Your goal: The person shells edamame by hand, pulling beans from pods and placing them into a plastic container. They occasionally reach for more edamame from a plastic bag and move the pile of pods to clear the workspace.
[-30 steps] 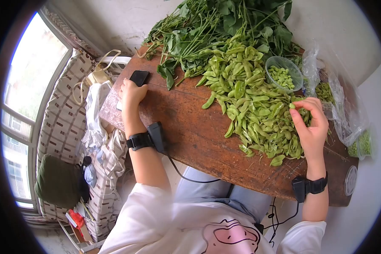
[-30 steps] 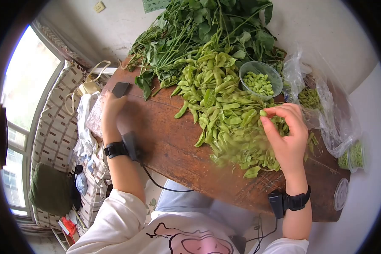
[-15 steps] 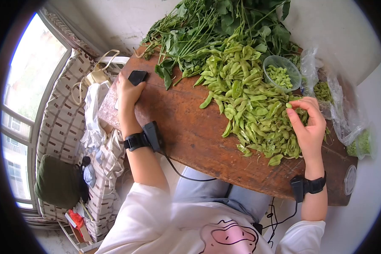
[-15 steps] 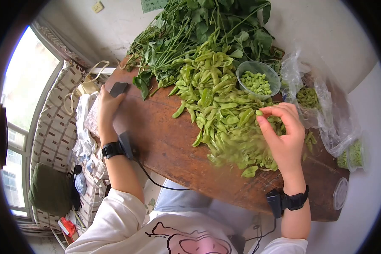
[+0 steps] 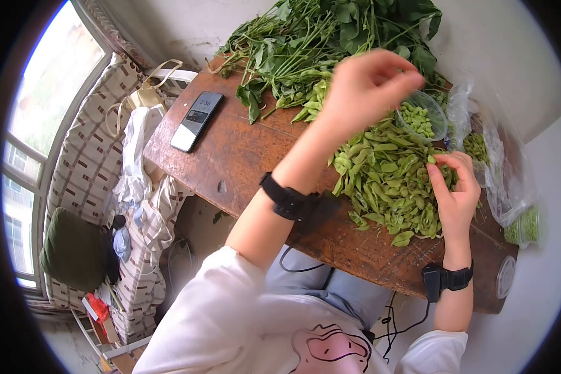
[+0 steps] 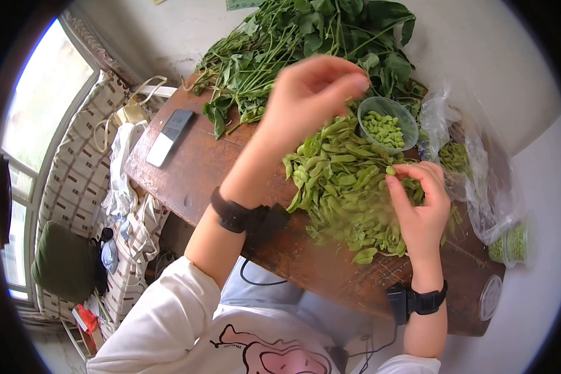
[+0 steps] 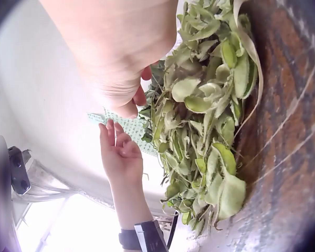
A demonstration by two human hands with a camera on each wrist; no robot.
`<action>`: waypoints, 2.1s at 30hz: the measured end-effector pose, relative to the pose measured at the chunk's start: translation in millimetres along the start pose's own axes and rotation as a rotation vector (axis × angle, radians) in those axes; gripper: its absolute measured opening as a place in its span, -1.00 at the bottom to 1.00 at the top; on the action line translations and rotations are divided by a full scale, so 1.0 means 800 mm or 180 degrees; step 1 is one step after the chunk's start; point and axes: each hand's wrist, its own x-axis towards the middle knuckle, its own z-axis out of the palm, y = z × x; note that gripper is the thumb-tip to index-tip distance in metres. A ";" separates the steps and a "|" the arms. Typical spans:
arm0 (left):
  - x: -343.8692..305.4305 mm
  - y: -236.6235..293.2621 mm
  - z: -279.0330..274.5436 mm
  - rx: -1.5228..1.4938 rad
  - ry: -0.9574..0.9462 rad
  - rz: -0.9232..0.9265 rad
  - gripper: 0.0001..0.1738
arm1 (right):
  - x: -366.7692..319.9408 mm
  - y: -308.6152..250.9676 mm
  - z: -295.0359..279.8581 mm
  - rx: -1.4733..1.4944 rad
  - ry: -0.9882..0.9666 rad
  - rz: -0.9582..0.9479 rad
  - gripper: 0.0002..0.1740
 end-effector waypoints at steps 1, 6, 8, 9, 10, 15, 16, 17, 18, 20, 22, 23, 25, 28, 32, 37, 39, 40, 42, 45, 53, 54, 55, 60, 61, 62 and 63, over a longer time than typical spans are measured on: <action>-0.004 -0.001 0.018 -0.0170 -0.0242 -0.0029 -0.73 | 0.001 0.001 0.000 0.0004 -0.0019 -0.0016 -0.84; -0.024 -0.015 0.051 0.0116 -0.0821 0.0551 -0.77 | -0.002 0.006 0.003 0.0024 0.0140 0.0084 -0.82; -0.028 -0.023 0.053 0.0104 -0.0855 0.0518 -0.75 | -0.003 0.010 0.002 0.0085 0.0197 0.0173 -0.82; -0.028 -0.026 0.053 0.0089 -0.0848 0.0518 -0.75 | -0.003 0.011 0.001 0.0072 0.0188 0.0172 -0.82; -0.030 -0.029 0.051 0.0116 -0.0979 0.0428 -0.75 | -0.003 0.011 0.001 0.0001 0.0202 0.0103 -0.82; -0.039 -0.041 0.051 0.0039 -0.1048 0.0346 -0.74 | -0.007 0.014 0.004 -0.0107 0.0222 0.0039 -0.82; -0.041 -0.041 0.052 0.0065 -0.1040 0.0222 -0.73 | -0.005 0.011 0.004 -0.0143 0.0301 0.0003 -0.82; -0.042 -0.042 0.051 0.0089 -0.1034 0.0100 -0.73 | -0.004 0.009 0.004 -0.0181 0.0382 -0.0035 -0.81; -0.042 -0.041 0.050 0.0118 -0.1085 0.0056 -0.70 | -0.002 0.009 0.002 -0.0263 0.0364 -0.0135 -0.81; -0.043 -0.045 0.049 0.0091 -0.1114 0.0118 -0.71 | -0.003 0.008 0.000 -0.0418 0.0335 -0.0203 -0.81; -0.043 -0.047 0.049 0.0067 -0.1149 0.0187 -0.71 | -0.003 0.006 -0.001 -0.0574 0.0317 -0.0273 -0.81; -0.044 -0.048 0.050 0.0005 -0.1167 0.0099 -0.73 | -0.002 0.005 -0.001 -0.0675 0.0300 -0.0305 -0.81; -0.044 -0.048 0.049 -0.0065 -0.1179 0.0012 -0.76 | -0.001 0.003 -0.001 -0.0782 0.0274 -0.0340 -0.81; -0.044 -0.048 0.049 0.0309 -0.1030 0.0419 -0.81 | 0.000 -0.001 0.001 -0.0956 0.0297 -0.0393 -0.79; -0.046 -0.052 0.052 0.0491 -0.0926 0.0682 -0.84 | 0.001 -0.003 -0.003 -0.1296 0.0313 -0.0800 -0.76; -0.047 -0.053 0.052 0.0569 -0.0927 0.0822 -0.84 | -0.003 0.000 -0.005 -0.1402 0.0239 -0.0942 -0.76; -0.047 -0.052 0.052 0.0407 -0.0982 0.0628 -0.81 | 0.000 -0.002 -0.005 -0.1431 0.0243 -0.1047 -0.78; -0.047 -0.052 0.052 0.0405 -0.0988 0.0622 -0.81 | 0.000 -0.001 -0.005 -0.1432 0.0243 -0.1038 -0.78; -0.047 -0.052 0.052 0.0488 -0.0976 0.0686 -0.80 | 0.000 0.000 -0.005 -0.1282 0.0253 -0.1003 -0.80; -0.047 -0.052 0.050 0.0526 -0.1014 0.0662 -0.80 | 0.001 -0.004 -0.004 -0.1228 0.0256 -0.0998 -0.82; -0.048 -0.054 0.051 0.0538 -0.1040 0.0693 -0.81 | 0.001 -0.002 -0.002 -0.1086 0.0262 -0.0904 -0.83; -0.048 -0.054 0.051 0.0494 -0.1040 0.0677 -0.81 | 0.001 -0.002 -0.003 -0.1061 0.0256 -0.0887 -0.84; -0.047 -0.054 0.051 0.0494 -0.1041 0.0677 -0.81 | 0.001 -0.002 -0.002 -0.1062 0.0257 -0.0886 -0.84; -0.047 -0.054 0.050 0.0541 -0.0984 0.0705 -0.80 | 0.001 -0.005 0.000 -0.1041 0.0292 -0.0954 -0.82; -0.047 -0.053 0.050 0.0542 -0.0983 0.0704 -0.80 | 0.001 -0.005 0.001 -0.1040 0.0290 -0.0954 -0.82; -0.047 -0.053 0.050 0.0550 -0.0977 0.0715 -0.80 | 0.002 -0.005 0.001 -0.1087 0.0316 -0.0967 -0.81; -0.047 -0.053 0.050 0.0558 -0.0972 0.0728 -0.80 | 0.002 -0.005 0.002 -0.1135 0.0343 -0.0980 -0.80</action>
